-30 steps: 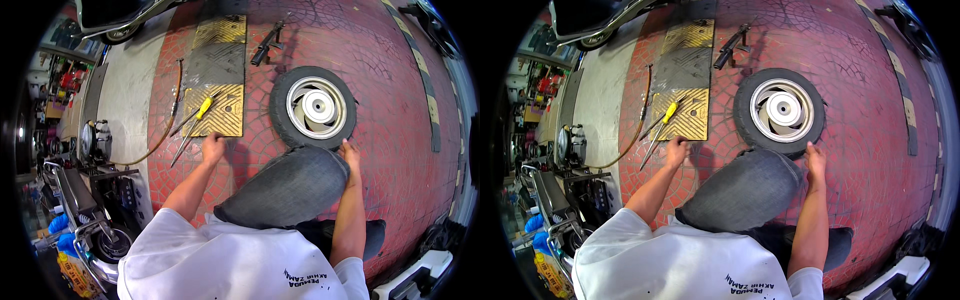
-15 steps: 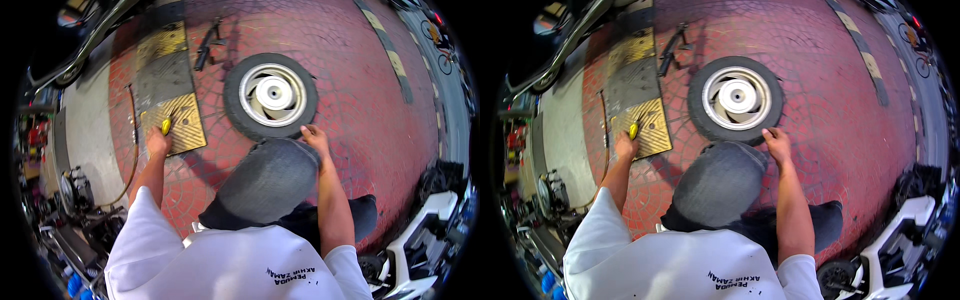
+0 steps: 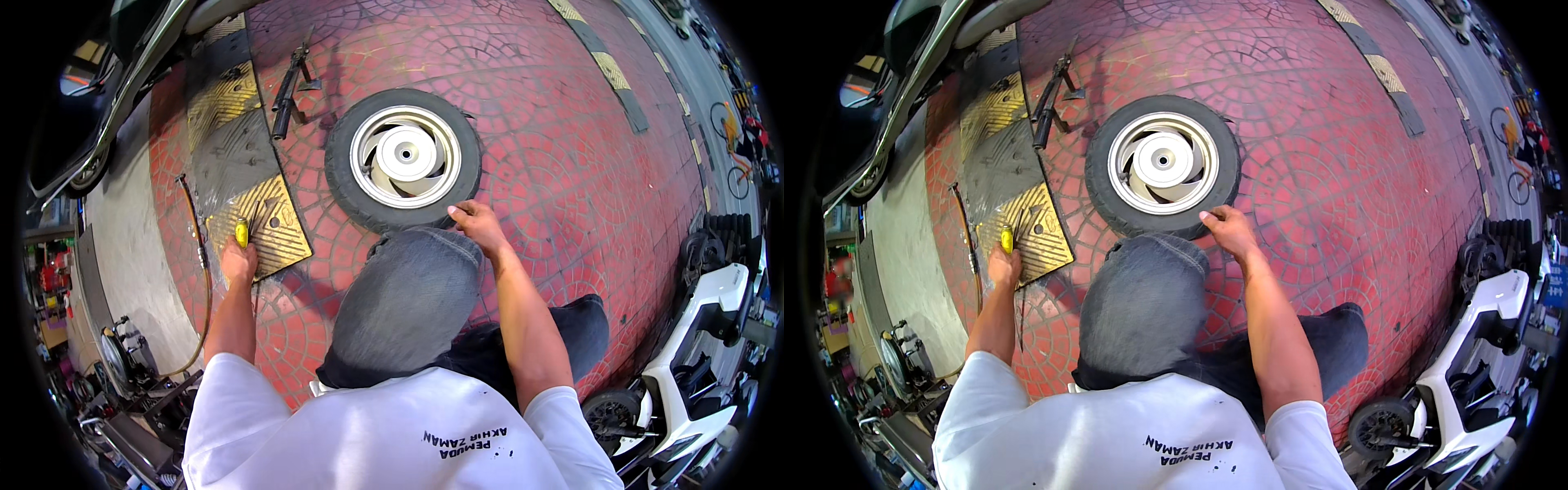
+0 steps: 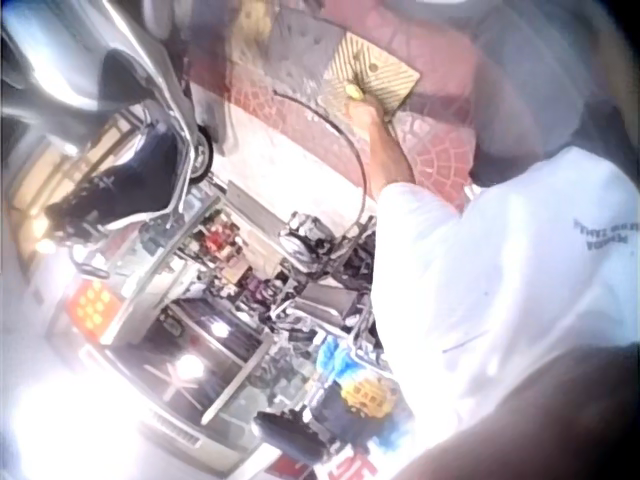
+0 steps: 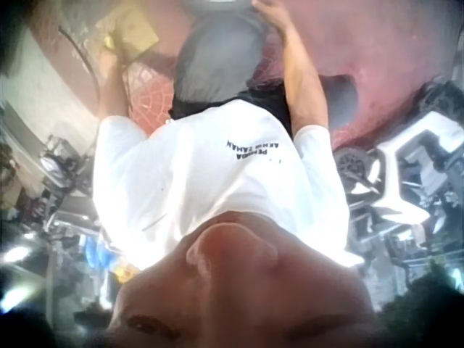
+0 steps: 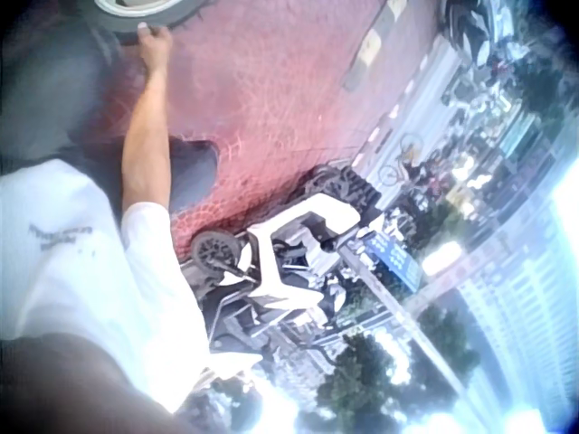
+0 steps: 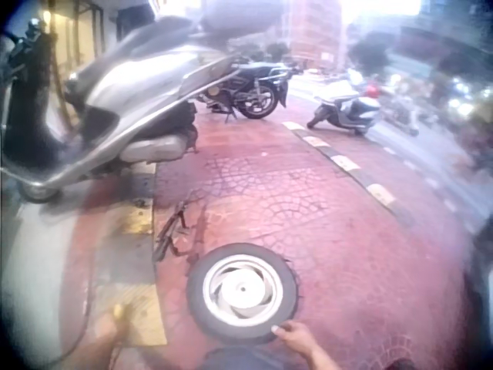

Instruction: The person uses a tire lever and a tire iron to pry the bead of a motorcycle tire off the rim. After successfully separating the tire from the rim, the person stands up, inspects the tire, and walks into a cluttered workshop area.

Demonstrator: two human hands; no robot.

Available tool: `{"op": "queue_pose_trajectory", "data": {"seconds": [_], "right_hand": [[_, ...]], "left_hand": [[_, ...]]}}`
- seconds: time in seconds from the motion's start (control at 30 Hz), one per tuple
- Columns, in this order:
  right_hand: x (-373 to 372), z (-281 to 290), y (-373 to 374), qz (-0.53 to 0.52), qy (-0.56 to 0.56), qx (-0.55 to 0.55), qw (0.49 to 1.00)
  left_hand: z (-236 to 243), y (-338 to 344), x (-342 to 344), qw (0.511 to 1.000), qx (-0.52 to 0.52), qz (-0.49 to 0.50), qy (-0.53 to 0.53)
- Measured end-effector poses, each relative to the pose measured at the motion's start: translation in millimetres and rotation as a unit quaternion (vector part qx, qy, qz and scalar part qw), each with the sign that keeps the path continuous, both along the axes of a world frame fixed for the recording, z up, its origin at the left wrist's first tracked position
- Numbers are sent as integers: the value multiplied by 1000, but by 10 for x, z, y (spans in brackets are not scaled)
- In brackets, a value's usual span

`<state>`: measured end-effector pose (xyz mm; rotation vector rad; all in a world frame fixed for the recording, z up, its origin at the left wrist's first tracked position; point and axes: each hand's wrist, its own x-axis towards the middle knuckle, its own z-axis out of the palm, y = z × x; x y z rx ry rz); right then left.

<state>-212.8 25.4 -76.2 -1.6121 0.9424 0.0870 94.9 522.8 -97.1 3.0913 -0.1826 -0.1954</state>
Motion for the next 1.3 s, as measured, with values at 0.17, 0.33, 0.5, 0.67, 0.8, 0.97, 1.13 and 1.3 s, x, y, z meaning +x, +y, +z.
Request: {"op": "queue_pose_trajectory", "data": {"seconds": [0.17, 0.33, 0.5, 0.67, 0.8, 0.97, 1.13, 1.3], "right_hand": [[325, 644, 38, -42, -21, 119, 992], [591, 1470, -93, -52, -168, 246, 953], [243, 1988, -440, -1, -178, 111, 978], [-124, 2003, -587, -79, -233, 134, 960], [-135, 1950, -579, -115, -241, 74, 961], [-8, 1677, -626, -148, -207, 37, 966], [120, 1586, -655, -137, -189, -3, 972], [311, 1515, -632, -112, -192, -2, 975]], "left_hand": [[721, -909, -186, 980, -139, -129, 63], [1632, -2699, -578, 898, -183, -373, 142], [2033, -3863, -883, 775, -235, -565, 160], [2078, -4253, -939, 724, -315, -614, 10], [2123, -3946, -531, 798, -449, -403, 2], [2038, -3448, -167, 659, -689, -9, 302], [2336, -2771, -333, 561, -760, -18, 329], [2604, -2230, -402, 618, -740, -46, 261]]}}
